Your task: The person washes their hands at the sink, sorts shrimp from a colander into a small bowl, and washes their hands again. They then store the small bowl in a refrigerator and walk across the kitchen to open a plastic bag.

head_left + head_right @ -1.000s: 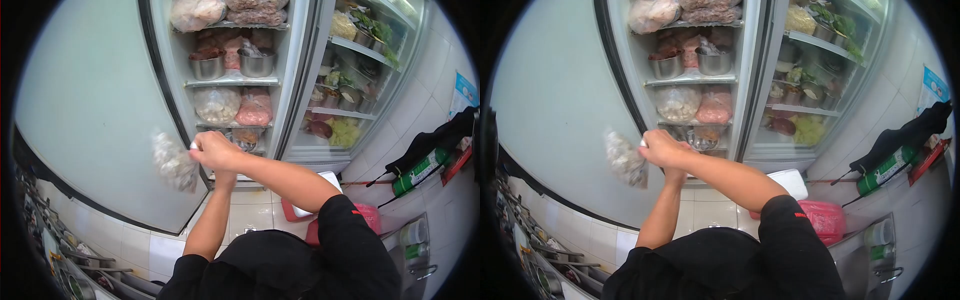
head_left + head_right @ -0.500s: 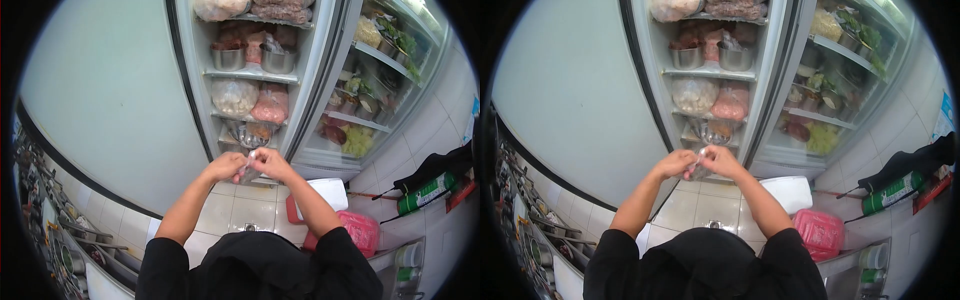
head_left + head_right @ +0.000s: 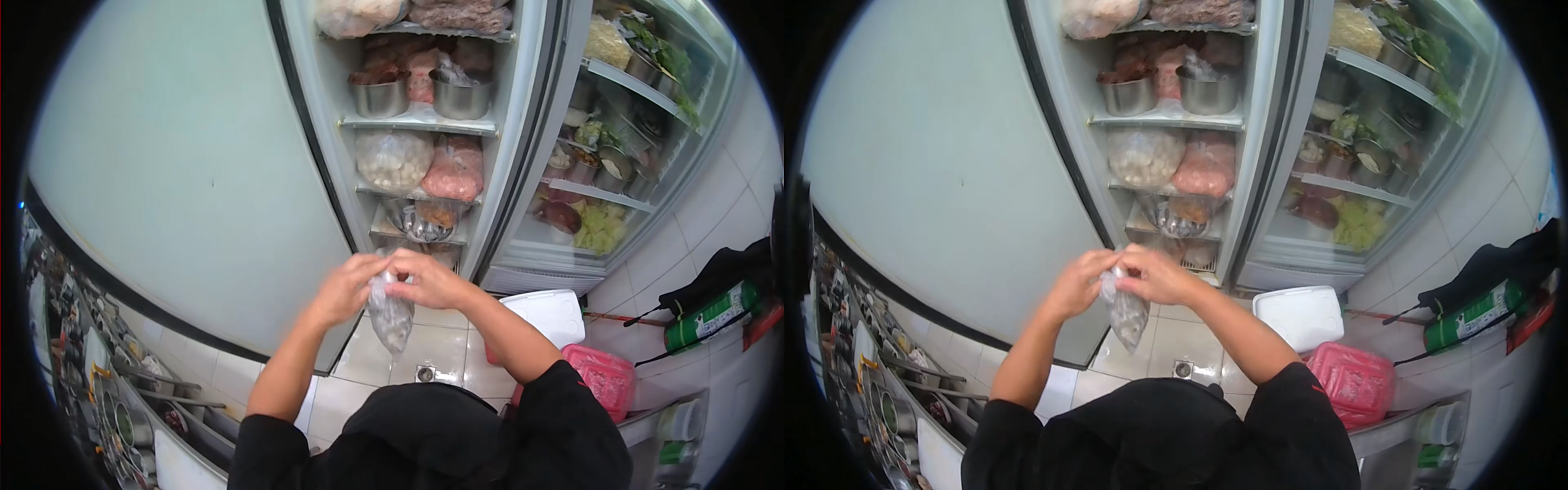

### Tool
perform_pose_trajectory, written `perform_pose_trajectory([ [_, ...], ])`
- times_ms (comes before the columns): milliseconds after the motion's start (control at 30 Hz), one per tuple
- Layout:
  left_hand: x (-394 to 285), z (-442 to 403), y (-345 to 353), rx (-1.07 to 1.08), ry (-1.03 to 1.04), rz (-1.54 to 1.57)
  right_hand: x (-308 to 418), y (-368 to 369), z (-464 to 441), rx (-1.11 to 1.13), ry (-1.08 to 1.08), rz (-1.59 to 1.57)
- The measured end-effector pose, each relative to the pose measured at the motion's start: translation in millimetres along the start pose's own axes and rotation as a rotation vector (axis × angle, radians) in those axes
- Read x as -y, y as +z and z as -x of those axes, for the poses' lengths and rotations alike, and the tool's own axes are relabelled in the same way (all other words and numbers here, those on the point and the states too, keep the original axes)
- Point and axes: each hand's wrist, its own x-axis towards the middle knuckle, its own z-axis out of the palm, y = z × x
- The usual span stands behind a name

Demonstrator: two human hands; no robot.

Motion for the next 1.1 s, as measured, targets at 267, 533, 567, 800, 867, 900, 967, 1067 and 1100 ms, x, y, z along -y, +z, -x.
perform_pose_trajectory([
  [267, -13, 19, 18, -0.129, -0.144, 0.054, -7, 26, 11, -0.291, -0.145, 0.036],
  [533, -4, 25, 33, -0.112, -0.12, 0.117, -15, 54, 12, -0.584, -0.139, 0.172],
  [567, -4, 24, 30, -0.12, -0.101, 0.074, -15, 53, 12, -0.574, -0.125, 0.151],
  [800, 5, 19, 32, -0.352, -0.223, 0.047, -7, 53, 10, -0.496, 0.008, -0.178],
  [867, 0, 17, 40, -0.417, -0.287, 0.073, -10, 58, 11, -0.519, 0.047, -0.258],
  [900, -4, 16, 41, -0.421, -0.286, 0.055, -14, 60, 11, -0.532, 0.064, -0.267],
  [967, -8, 18, 40, -0.378, -0.219, -0.041, -18, 66, 11, -0.602, 0.068, -0.265],
  [1067, -12, 37, 36, -0.234, -0.117, -0.091, -20, 78, 13, -0.714, 0.036, -0.248],
  [1100, -13, 42, 33, -0.197, -0.145, 0.004, -21, 77, 13, -0.712, 0.017, -0.25],
])
